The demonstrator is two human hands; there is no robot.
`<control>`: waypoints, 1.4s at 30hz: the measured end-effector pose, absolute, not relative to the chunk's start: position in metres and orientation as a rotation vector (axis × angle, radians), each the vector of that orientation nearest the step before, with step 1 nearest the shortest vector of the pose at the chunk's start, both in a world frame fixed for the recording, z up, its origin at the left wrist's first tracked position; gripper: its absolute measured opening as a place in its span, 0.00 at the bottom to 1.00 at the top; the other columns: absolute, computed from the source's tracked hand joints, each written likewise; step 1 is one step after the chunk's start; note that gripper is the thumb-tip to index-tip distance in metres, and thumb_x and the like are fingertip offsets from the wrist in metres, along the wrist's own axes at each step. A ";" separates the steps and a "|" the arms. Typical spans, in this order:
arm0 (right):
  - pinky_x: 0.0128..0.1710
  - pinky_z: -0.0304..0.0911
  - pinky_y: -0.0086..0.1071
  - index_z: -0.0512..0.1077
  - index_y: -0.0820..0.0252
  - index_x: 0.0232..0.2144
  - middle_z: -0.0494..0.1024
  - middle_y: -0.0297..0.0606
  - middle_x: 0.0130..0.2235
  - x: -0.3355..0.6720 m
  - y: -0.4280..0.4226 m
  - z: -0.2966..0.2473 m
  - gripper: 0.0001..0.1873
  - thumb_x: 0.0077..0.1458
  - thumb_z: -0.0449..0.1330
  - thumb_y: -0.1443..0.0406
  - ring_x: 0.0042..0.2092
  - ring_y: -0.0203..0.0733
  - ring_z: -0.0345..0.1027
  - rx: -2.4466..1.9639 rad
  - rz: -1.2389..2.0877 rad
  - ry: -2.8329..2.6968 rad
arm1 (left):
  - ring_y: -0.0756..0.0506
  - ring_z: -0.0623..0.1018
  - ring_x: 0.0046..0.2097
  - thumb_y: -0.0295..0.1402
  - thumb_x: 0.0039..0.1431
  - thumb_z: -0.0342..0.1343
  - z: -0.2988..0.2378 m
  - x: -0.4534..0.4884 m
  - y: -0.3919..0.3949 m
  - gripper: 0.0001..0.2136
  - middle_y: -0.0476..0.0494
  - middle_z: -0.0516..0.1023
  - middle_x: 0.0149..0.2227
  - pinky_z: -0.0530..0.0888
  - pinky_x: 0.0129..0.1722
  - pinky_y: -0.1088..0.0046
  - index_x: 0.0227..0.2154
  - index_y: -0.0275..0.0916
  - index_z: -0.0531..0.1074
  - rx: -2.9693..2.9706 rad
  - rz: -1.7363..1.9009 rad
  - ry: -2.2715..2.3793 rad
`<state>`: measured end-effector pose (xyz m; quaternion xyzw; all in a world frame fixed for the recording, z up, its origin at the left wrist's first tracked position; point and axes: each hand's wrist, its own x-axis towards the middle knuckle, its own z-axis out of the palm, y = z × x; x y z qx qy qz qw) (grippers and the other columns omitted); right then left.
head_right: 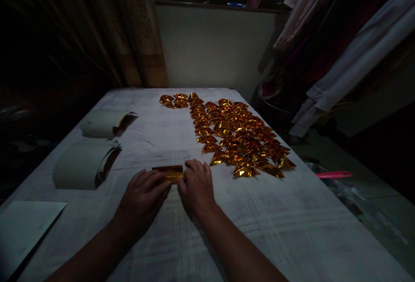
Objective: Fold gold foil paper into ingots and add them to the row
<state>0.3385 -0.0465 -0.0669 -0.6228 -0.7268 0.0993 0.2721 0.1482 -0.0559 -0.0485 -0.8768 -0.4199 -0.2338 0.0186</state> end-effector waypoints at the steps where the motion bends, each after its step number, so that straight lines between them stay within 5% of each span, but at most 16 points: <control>1: 0.65 0.47 0.56 0.73 0.56 0.30 0.76 0.43 0.55 0.338 -0.046 -0.066 0.04 0.57 0.60 0.68 0.62 0.53 0.62 -1.684 0.277 -1.955 | 0.38 0.74 0.56 0.32 0.68 0.47 -0.050 0.153 -0.060 0.13 0.41 0.79 0.51 0.66 0.62 0.50 0.48 0.43 0.75 -2.770 -0.703 -1.254; 7: 0.65 0.47 0.56 0.72 0.56 0.28 0.76 0.43 0.55 0.338 -0.046 -0.061 0.06 0.57 0.61 0.68 0.62 0.53 0.63 -1.706 0.313 -1.943 | 0.38 0.73 0.61 0.36 0.69 0.47 -0.063 0.160 -0.072 0.22 0.38 0.73 0.61 0.70 0.61 0.54 0.63 0.38 0.65 -2.874 -0.600 -1.166; 32: 0.63 0.51 0.54 0.71 0.56 0.28 0.78 0.44 0.52 0.342 -0.046 -0.072 0.05 0.57 0.58 0.67 0.58 0.51 0.66 -1.600 0.246 -1.901 | 0.41 0.76 0.59 0.35 0.71 0.43 -0.065 0.111 -0.068 0.19 0.37 0.76 0.58 0.75 0.57 0.58 0.57 0.35 0.71 -2.730 -0.541 -1.157; 36: 0.61 0.55 0.51 0.74 0.58 0.37 0.78 0.47 0.52 0.347 -0.046 -0.076 0.07 0.57 0.56 0.69 0.57 0.51 0.67 -1.545 0.121 -1.892 | 0.41 0.77 0.57 0.34 0.71 0.43 -0.067 0.106 -0.067 0.19 0.37 0.78 0.56 0.73 0.59 0.55 0.55 0.36 0.73 -2.716 -0.576 -1.212; 42: 0.68 0.45 0.49 0.70 0.59 0.57 0.70 0.44 0.63 0.328 -0.057 -0.062 0.19 0.67 0.50 0.64 0.66 0.49 0.56 -1.244 0.041 -2.276 | 0.39 0.77 0.56 0.33 0.70 0.42 -0.071 0.111 -0.067 0.19 0.37 0.79 0.54 0.70 0.59 0.54 0.53 0.35 0.75 -2.685 -0.614 -1.225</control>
